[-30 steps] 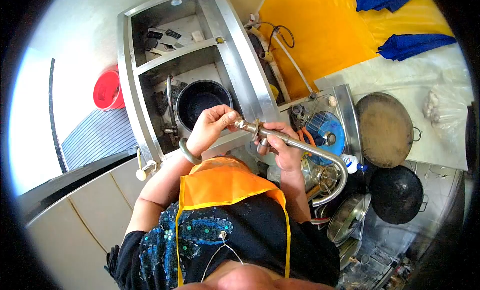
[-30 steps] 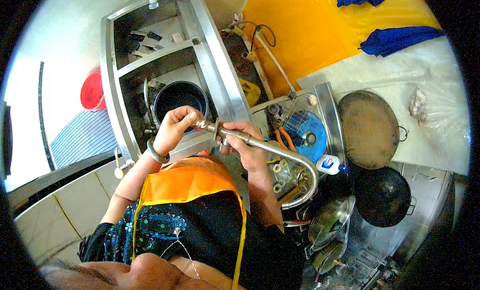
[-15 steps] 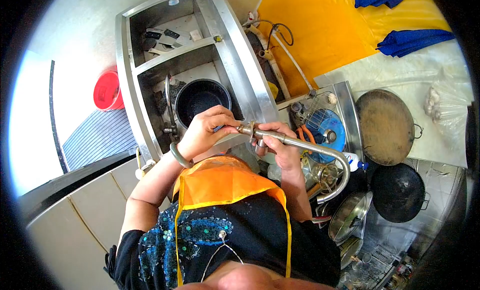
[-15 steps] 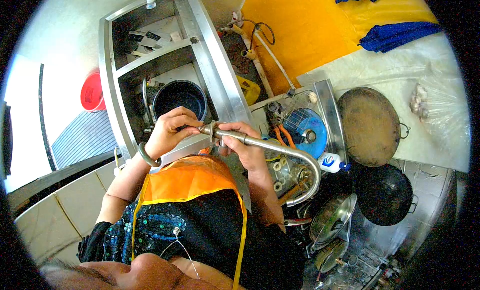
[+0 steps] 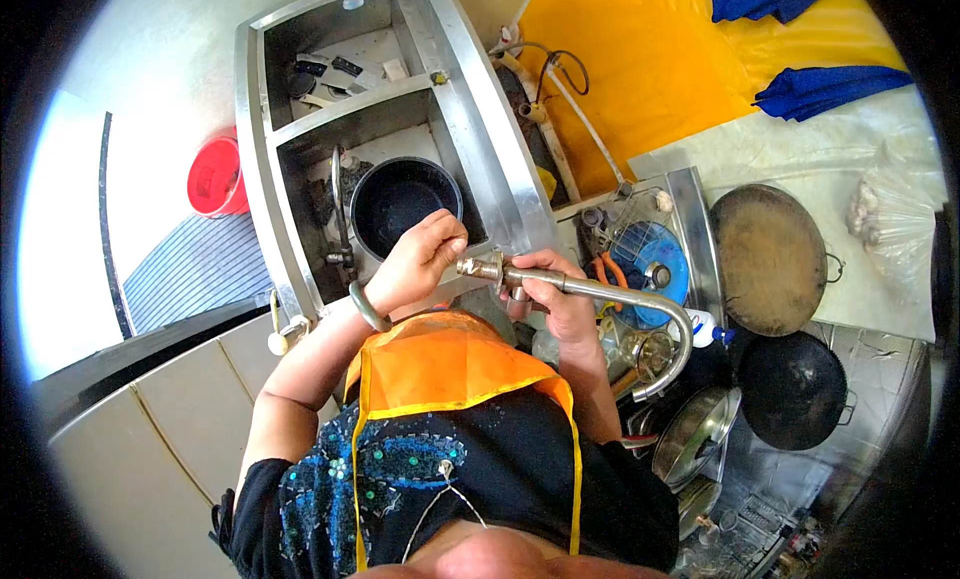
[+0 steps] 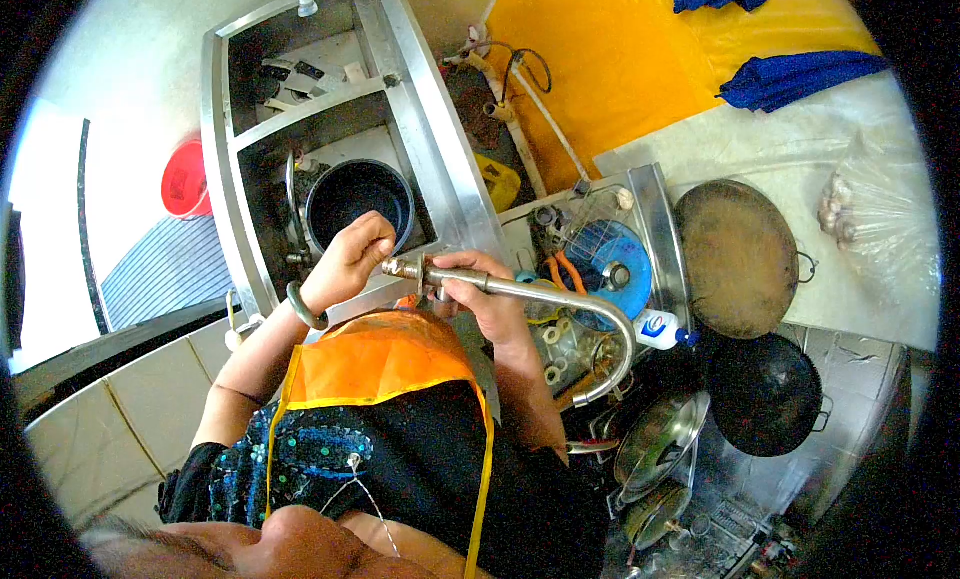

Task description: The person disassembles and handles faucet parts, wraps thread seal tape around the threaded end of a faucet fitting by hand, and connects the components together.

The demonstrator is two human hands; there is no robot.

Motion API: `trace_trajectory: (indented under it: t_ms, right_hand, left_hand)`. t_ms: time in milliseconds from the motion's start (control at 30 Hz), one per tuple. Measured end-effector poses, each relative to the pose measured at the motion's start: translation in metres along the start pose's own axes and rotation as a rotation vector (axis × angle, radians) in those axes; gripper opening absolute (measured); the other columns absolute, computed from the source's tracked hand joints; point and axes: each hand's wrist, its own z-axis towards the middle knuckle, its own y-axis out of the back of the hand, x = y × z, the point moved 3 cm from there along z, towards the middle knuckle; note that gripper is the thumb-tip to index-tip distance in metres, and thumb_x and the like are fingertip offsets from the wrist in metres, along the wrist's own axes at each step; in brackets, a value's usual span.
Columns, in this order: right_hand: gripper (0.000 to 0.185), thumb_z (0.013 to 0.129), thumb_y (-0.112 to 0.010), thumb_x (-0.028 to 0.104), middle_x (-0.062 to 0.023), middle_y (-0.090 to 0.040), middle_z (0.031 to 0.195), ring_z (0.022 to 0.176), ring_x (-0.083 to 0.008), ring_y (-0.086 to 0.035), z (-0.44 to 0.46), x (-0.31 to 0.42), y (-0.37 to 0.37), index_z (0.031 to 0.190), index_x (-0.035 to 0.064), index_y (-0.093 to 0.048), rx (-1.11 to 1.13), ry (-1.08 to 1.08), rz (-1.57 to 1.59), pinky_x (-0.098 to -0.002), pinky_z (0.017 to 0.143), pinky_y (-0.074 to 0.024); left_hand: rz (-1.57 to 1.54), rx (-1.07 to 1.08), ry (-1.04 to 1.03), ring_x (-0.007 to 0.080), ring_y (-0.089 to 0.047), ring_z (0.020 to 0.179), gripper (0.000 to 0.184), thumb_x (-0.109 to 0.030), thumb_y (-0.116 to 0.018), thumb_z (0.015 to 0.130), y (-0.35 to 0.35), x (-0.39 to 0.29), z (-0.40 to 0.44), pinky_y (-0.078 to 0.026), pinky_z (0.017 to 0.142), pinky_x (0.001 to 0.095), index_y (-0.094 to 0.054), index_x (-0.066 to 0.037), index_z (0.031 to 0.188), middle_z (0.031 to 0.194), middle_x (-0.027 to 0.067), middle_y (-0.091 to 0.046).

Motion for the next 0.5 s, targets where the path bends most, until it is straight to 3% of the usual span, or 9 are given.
trace_trajectory:
  t_ms: [133, 267, 367, 467, 500]
  right_hand:
    - [0.031, 0.085, -0.06, 0.017, -0.0163, -0.065, 0.095, 0.078, -0.0214, -0.064, 0.0, 0.001, 0.009, 0.109, -0.0025, -0.055, 0.003, 0.012, -0.028, -0.0313, 0.066, -0.0544]
    - [0.031, 0.087, -0.06, 0.017, -0.0153, -0.065, 0.091, 0.073, -0.0193, -0.064, 0.001, -0.003, 0.013, 0.111, -0.0015, -0.054, -0.064, -0.005, 0.042, -0.0291, 0.06, -0.0537]
    - [0.029, 0.087, -0.062, 0.017, -0.0122, -0.066, 0.085, 0.066, -0.0145, -0.063, 0.002, -0.003, 0.015, 0.111, 0.0005, -0.057, -0.114, -0.015, 0.084, -0.0255, 0.054, -0.0522]
    - [0.03, 0.087, -0.063, 0.017, -0.0119, -0.066, 0.085, 0.066, -0.0145, -0.064, 0.002, -0.005, 0.018, 0.111, 0.0004, -0.057, -0.147, -0.023, 0.102, -0.0254, 0.054, -0.0521]
    - [0.03, 0.087, -0.063, 0.017, -0.0118, -0.066, 0.085, 0.065, -0.0144, -0.063, 0.003, -0.005, 0.017, 0.111, 0.0004, -0.057, -0.173, -0.016, 0.103, -0.0253, 0.053, -0.0518]
  left_hand:
    - [-0.383, 0.051, 0.298, 0.011, -0.053, 0.07, 0.023, -0.018, -0.051, 0.097, -0.013, 0.021, -0.012, -0.044, 0.066, 0.0263, -0.054, -0.001, 0.081, 0.076, 0.0034, -0.056]
    - [-0.699, -0.12, 0.402, 0.0098, -0.057, 0.072, 0.016, -0.016, -0.057, 0.093, -0.025, 0.028, -0.017, -0.047, 0.071, 0.0246, -0.062, -0.001, 0.09, 0.079, 0.0022, -0.062]
    - [-0.592, -0.264, 0.316, 0.0122, -0.059, 0.07, 0.011, -0.011, -0.063, 0.088, -0.02, 0.015, -0.012, -0.049, 0.067, 0.0252, -0.064, 0.0, 0.091, 0.079, 0.0046, -0.063]
    - [0.12, -0.223, -0.092, 0.0192, -0.061, 0.07, 0.016, -0.007, -0.068, 0.08, -0.007, -0.013, -0.005, -0.05, 0.066, 0.0285, -0.065, -0.001, 0.095, 0.079, 0.0083, -0.063]
    - [0.226, -0.214, -0.159, 0.0209, -0.061, 0.071, 0.019, -0.006, -0.067, 0.078, -0.008, -0.017, -0.005, -0.051, 0.066, 0.0296, -0.065, -0.002, 0.096, 0.08, 0.0089, -0.062]
